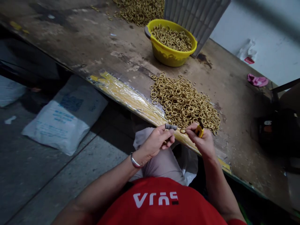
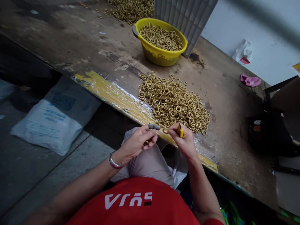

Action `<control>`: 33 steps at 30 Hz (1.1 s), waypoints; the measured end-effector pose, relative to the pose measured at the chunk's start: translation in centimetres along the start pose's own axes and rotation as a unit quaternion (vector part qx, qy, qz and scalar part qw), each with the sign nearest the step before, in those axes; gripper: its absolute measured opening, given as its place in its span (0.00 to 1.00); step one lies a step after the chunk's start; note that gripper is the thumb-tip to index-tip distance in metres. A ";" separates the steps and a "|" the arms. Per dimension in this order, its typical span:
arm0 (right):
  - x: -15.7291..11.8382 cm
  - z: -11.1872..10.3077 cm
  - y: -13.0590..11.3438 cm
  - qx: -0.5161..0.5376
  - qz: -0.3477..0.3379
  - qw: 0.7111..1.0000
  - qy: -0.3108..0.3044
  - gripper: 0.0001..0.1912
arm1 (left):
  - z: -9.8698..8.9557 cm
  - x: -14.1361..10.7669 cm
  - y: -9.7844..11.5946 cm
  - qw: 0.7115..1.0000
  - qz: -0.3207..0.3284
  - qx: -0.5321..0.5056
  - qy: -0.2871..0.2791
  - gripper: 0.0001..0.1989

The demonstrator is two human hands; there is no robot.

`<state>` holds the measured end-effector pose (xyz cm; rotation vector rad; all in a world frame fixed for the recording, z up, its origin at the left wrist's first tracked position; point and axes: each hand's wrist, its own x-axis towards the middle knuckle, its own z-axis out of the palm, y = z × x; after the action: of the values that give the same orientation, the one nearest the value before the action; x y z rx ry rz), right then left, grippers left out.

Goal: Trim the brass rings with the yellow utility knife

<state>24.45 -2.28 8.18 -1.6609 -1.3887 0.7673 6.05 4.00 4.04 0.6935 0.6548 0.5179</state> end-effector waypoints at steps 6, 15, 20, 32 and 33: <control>-1.1 1.2 -1.5 0.080 0.019 0.996 -0.040 0.10 | 1.0 -1.3 0.2 0.998 0.003 0.037 -0.052 0.17; -2.4 2.2 -1.1 0.186 0.088 0.977 -0.050 0.14 | 1.4 -1.8 -0.2 0.997 -0.010 -0.060 -0.041 0.18; -2.4 1.7 -1.1 0.149 0.023 0.987 -0.062 0.15 | 1.2 -2.1 0.1 0.990 -0.053 -0.109 -0.070 0.18; -2.1 2.3 -0.9 0.077 0.015 0.996 -0.041 0.11 | 1.0 -2.2 -0.6 0.998 0.018 0.024 -0.056 0.15; -2.3 2.3 -0.9 0.021 -0.018 0.999 -0.026 0.10 | 1.0 -2.1 -0.6 0.998 0.022 0.026 -0.053 0.15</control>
<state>21.57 -4.04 7.79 -1.5894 -1.4245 0.8179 5.39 1.89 5.01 0.7808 0.5565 0.5031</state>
